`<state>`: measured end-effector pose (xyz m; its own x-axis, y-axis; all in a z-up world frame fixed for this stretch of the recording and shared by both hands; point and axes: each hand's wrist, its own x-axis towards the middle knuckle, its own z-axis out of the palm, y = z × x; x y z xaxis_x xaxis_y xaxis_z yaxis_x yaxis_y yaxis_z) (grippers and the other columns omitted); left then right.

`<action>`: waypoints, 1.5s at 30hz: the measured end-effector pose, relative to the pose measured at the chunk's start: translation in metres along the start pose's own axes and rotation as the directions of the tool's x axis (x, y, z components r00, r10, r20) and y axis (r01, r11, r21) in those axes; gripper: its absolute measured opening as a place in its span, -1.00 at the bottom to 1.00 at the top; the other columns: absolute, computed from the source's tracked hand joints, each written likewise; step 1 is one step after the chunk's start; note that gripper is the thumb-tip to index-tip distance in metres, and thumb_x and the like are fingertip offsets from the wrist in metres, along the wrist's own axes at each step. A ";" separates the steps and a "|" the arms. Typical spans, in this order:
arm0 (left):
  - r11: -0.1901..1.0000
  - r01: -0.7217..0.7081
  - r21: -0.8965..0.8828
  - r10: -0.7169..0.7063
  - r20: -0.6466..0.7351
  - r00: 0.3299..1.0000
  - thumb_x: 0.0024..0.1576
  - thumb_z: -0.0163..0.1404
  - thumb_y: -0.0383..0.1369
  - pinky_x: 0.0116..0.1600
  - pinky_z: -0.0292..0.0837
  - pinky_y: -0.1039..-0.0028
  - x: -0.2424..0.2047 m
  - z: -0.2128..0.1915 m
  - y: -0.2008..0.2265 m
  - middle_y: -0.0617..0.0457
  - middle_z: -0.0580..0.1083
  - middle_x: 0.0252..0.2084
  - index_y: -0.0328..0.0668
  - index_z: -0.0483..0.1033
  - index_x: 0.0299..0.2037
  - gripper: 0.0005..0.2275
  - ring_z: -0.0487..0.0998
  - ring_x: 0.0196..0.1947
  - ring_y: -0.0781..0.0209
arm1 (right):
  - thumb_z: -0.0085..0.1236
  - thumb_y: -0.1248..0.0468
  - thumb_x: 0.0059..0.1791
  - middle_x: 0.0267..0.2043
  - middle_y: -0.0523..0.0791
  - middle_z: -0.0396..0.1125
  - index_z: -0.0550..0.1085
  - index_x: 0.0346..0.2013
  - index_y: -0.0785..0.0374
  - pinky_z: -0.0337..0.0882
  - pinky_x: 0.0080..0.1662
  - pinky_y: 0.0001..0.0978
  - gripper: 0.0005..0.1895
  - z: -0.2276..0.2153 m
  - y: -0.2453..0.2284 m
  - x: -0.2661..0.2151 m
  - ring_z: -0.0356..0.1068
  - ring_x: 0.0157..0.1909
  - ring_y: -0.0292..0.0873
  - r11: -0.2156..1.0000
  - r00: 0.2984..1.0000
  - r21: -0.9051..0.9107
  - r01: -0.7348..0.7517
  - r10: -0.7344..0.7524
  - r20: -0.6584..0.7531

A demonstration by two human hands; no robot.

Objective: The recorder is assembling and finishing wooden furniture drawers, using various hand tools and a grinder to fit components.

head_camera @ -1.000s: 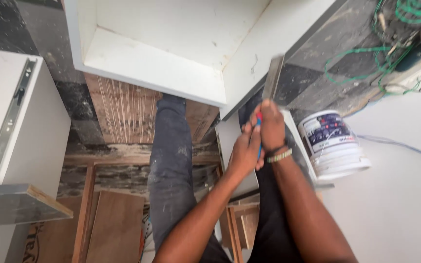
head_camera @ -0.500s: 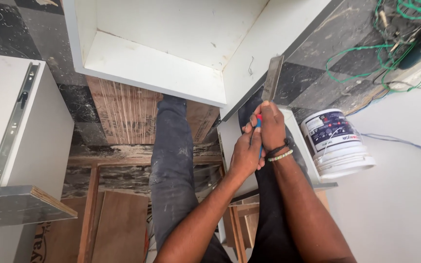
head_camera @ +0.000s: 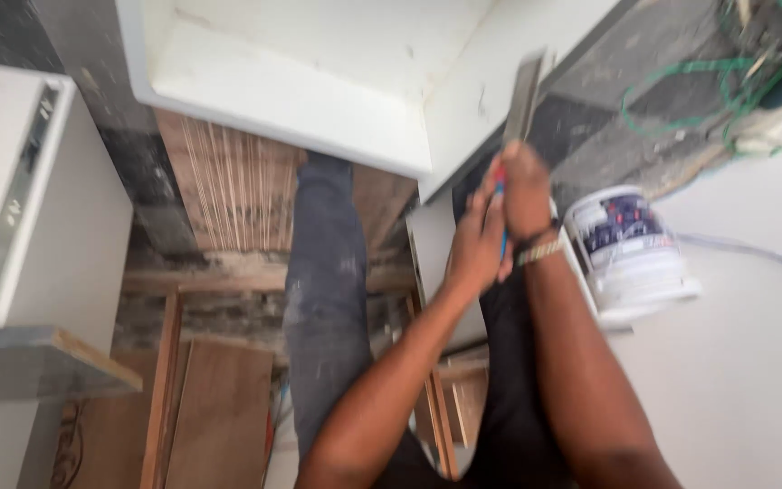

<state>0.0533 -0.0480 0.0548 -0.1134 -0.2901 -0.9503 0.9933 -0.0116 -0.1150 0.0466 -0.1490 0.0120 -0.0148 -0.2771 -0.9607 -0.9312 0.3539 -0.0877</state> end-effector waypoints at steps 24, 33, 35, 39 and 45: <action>0.995 0.004 0.105 -0.004 0.001 1.000 0.38 -0.27 -0.14 -0.66 0.34 0.45 -0.009 0.005 0.015 0.01 0.39 -0.59 -0.23 0.34 0.14 -0.66 0.41 -0.74 0.26 | -0.28 0.09 0.18 -0.55 -0.09 0.24 0.28 -0.33 0.26 0.50 -0.41 -0.24 -0.66 -0.009 -0.005 -0.001 0.32 -0.56 -0.16 0.992 0.994 0.112 0.064 -0.073 0.082; 0.990 0.000 0.143 -0.003 0.023 1.000 0.34 -0.25 -0.11 -0.67 0.34 0.47 -0.004 0.008 0.032 0.03 0.39 -0.62 -0.38 0.41 -0.03 -0.60 0.42 -0.75 0.29 | -0.25 0.11 0.18 -0.52 -0.10 0.24 0.29 -0.32 0.28 0.55 -0.30 -0.16 -0.67 -0.007 -0.023 0.002 0.31 -0.53 -0.19 0.986 0.997 0.156 0.052 -0.060 0.043; 0.989 -0.005 0.147 0.003 0.014 1.000 0.34 -0.24 -0.11 -0.67 0.34 0.47 -0.009 0.007 0.028 0.03 0.40 -0.62 -0.39 0.42 -0.03 -0.60 0.43 -0.75 0.28 | -0.25 0.10 0.18 -0.52 -0.11 0.24 0.29 -0.32 0.27 0.55 -0.29 -0.16 -0.67 -0.006 -0.020 -0.005 0.31 -0.53 -0.20 0.987 0.998 0.155 0.035 -0.042 0.039; 0.987 -0.003 0.159 0.001 0.009 1.000 0.34 -0.25 -0.09 -0.69 0.33 0.47 -0.008 0.005 0.028 0.01 0.40 -0.64 -0.41 0.43 -0.03 -0.58 0.42 -0.77 0.27 | -0.26 0.09 0.19 -0.55 -0.10 0.22 0.28 -0.33 0.28 0.55 -0.32 -0.17 -0.64 -0.003 -0.021 -0.005 0.31 -0.56 -0.19 0.983 0.993 0.160 0.085 -0.096 0.062; 0.986 0.015 0.164 -0.016 0.007 1.000 0.34 -0.24 -0.11 -0.68 0.34 0.48 -0.011 0.000 0.023 0.04 0.40 -0.62 -0.38 0.42 -0.03 -0.60 0.42 -0.76 0.29 | -0.26 0.11 0.19 -0.53 -0.11 0.23 0.29 -0.33 0.29 0.54 -0.33 -0.18 -0.65 0.001 -0.016 -0.008 0.31 -0.55 -0.19 0.986 0.997 0.155 0.060 -0.066 0.035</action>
<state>0.0769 -0.0453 0.0624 -0.1290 -0.2962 -0.9464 0.9818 -0.1724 -0.0799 0.0623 -0.1514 0.0213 0.0597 -0.2682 -0.9615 -0.8627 0.4708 -0.1849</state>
